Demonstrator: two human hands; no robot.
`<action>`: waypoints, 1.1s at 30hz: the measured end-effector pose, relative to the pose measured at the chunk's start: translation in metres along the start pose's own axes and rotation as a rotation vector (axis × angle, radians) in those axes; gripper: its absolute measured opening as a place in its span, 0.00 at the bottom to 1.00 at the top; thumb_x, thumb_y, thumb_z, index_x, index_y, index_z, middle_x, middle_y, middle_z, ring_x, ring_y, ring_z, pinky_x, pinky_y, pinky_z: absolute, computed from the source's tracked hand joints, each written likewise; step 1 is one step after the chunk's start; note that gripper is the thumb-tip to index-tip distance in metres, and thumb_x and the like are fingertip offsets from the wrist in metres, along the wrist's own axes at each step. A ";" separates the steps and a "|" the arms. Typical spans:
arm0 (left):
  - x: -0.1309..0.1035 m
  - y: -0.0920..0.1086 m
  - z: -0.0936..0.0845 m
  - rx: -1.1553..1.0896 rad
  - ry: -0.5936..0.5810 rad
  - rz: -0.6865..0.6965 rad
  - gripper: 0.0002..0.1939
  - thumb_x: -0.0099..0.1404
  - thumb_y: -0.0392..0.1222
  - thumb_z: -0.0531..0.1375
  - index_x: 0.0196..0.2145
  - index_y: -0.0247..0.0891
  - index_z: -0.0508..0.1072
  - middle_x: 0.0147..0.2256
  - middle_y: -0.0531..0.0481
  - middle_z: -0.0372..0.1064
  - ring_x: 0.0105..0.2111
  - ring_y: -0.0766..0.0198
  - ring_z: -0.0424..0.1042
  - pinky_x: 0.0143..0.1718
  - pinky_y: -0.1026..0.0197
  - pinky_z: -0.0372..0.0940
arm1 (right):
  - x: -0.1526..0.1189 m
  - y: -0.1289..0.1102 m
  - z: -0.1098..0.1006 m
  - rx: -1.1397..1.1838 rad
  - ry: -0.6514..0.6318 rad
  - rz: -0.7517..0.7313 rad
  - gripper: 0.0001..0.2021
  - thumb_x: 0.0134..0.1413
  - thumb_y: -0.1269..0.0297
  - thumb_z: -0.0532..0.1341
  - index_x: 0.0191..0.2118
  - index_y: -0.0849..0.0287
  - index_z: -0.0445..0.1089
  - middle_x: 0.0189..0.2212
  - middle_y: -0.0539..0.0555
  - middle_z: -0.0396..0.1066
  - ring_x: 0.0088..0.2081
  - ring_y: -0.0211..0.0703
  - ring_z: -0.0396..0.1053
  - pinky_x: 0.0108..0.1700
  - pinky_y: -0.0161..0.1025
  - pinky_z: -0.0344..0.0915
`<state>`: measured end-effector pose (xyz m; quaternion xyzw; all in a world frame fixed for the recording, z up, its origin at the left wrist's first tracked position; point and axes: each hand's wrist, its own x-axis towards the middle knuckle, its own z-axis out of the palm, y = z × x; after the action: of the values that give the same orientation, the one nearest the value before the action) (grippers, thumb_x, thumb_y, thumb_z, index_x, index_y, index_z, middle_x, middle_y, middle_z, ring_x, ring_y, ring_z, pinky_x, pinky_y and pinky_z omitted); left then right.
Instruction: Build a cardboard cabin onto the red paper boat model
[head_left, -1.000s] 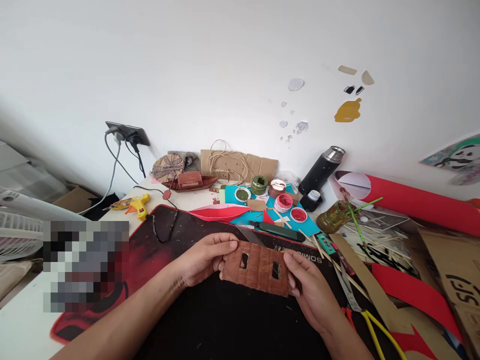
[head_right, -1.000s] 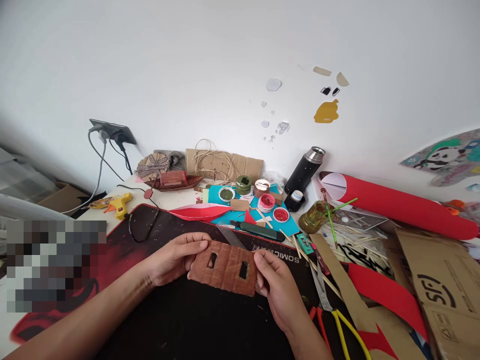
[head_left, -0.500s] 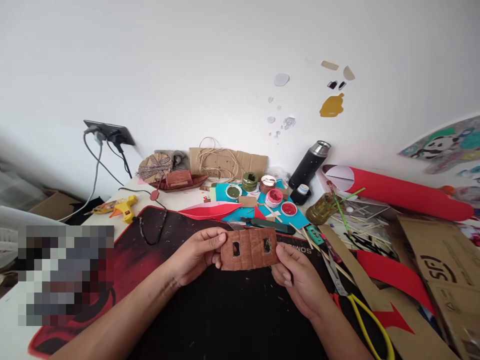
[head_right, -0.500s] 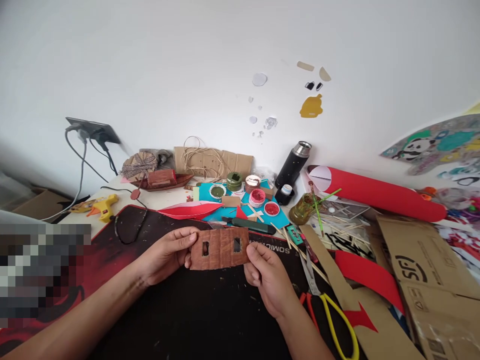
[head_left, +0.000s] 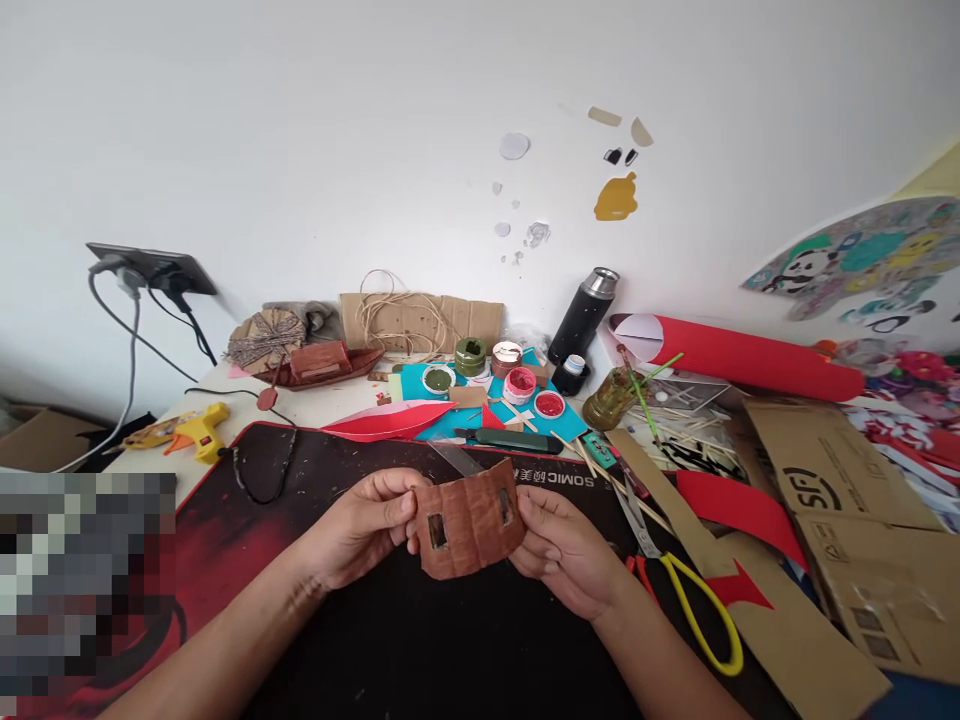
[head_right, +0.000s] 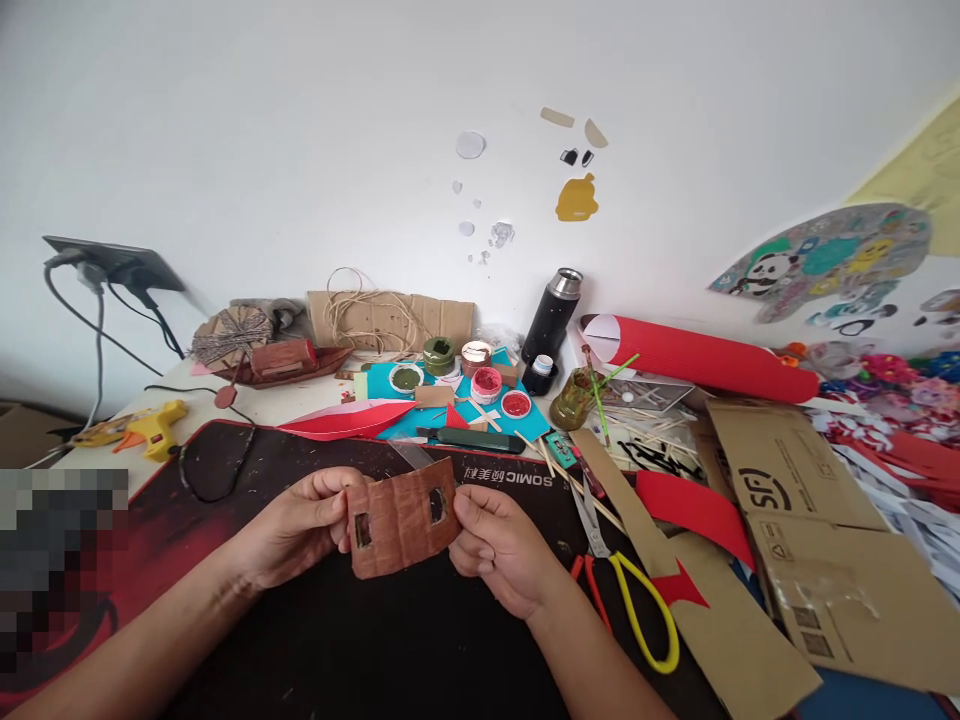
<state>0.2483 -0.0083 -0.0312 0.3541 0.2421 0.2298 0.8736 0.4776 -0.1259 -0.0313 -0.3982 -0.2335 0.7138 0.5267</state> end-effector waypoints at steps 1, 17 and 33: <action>0.000 0.001 -0.001 0.012 0.006 -0.004 0.17 0.52 0.49 0.80 0.27 0.34 0.83 0.24 0.49 0.75 0.22 0.69 0.72 0.26 0.68 0.68 | 0.000 -0.001 -0.001 -0.003 0.019 -0.010 0.28 0.54 0.42 0.75 0.28 0.56 0.59 0.14 0.35 0.45 0.18 0.28 0.37 0.25 0.35 0.36; -0.004 0.012 -0.001 0.338 -0.137 -0.117 0.22 0.63 0.48 0.74 0.52 0.39 0.80 0.46 0.43 0.80 0.43 0.56 0.78 0.45 0.60 0.69 | -0.001 -0.004 0.005 -0.419 0.070 -0.043 0.25 0.58 0.38 0.69 0.31 0.58 0.68 0.17 0.40 0.51 0.20 0.31 0.47 0.23 0.34 0.43; 0.010 -0.011 0.009 0.285 0.257 0.271 0.17 0.60 0.44 0.77 0.42 0.39 0.78 0.38 0.50 0.76 0.37 0.64 0.75 0.37 0.65 0.74 | 0.002 0.004 0.004 -0.531 0.201 -0.351 0.27 0.66 0.47 0.65 0.65 0.54 0.67 0.34 0.49 0.74 0.21 0.35 0.69 0.25 0.35 0.63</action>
<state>0.2640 -0.0141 -0.0367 0.4707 0.3317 0.3517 0.7380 0.4720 -0.1250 -0.0323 -0.5439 -0.4231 0.4834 0.5398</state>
